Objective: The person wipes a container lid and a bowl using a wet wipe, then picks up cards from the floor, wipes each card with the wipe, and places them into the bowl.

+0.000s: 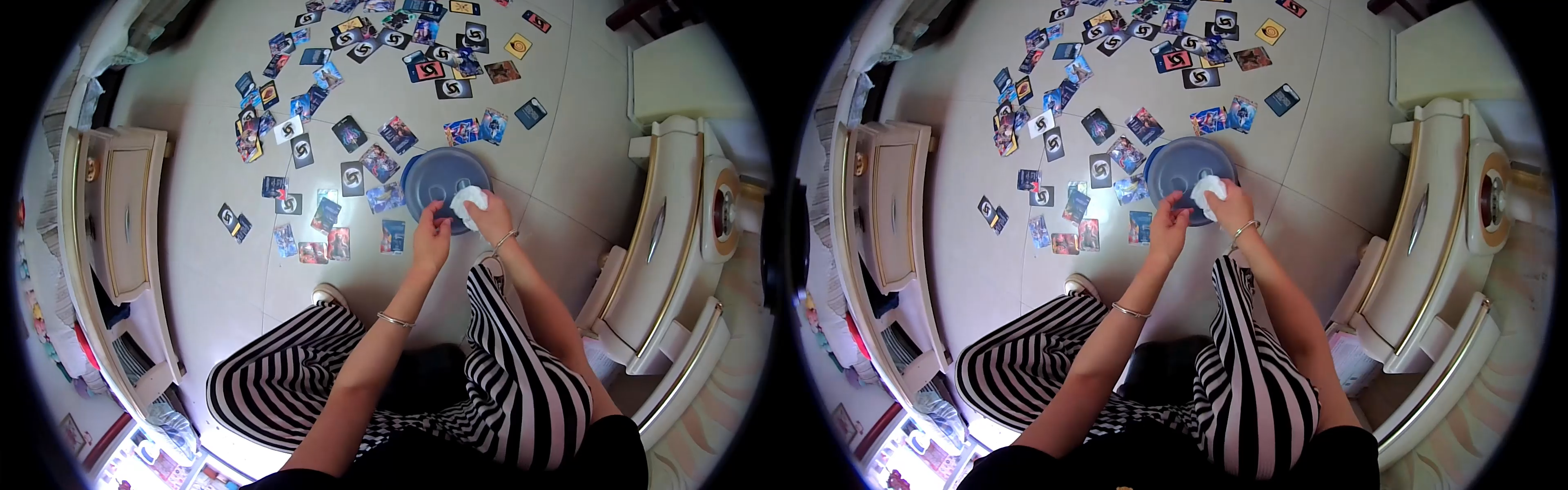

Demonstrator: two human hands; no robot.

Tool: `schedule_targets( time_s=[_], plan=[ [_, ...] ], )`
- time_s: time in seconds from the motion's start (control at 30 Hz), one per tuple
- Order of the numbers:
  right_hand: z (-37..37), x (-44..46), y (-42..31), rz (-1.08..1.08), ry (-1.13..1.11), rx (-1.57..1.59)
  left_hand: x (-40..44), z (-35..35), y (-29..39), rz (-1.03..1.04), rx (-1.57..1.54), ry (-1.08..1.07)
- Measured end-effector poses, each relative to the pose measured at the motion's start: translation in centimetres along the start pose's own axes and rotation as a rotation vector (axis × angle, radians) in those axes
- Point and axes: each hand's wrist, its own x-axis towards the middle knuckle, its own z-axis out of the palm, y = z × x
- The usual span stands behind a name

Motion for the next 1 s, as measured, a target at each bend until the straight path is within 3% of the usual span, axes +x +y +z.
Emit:
schedule_targets(
  time_s=[0.1,0.23,0.4,0.5,0.67,0.83,0.9,1.0],
  plan=[
    [0.6,0.4,-1.4,0.025,-0.114,-0.171,1.0,0.5,1.0,-0.092,-0.135,-0.059],
    [2.2,0.2,-2.4,0.076,-0.073,-0.066,1.9,0.9,0.6,-0.124,0.0,-0.081],
    [2.9,-0.2,-2.5,0.049,0.015,0.053,1.4,0.9,0.7,0.086,0.105,-0.019],
    [3.2,-0.1,-2.2,0.046,0.052,0.042,1.3,1.5,0.6,0.168,0.011,0.032],
    [3.5,0.9,-1.6,0.045,0.06,-0.014,1.8,1.5,0.8,0.128,0.03,0.004],
    [1.7,1.8,-4.1,0.101,-0.112,-0.415,2.3,-0.3,1.1,0.06,-0.036,-0.115],
    [1.6,2.0,-4.7,0.097,-0.145,-0.495,2.6,-2.1,2.5,-0.048,0.195,-0.038],
    [1.0,2.5,-5.8,0.086,-0.212,-0.615,5.3,-4.9,-0.5,0.246,0.398,0.349]
  ],
)
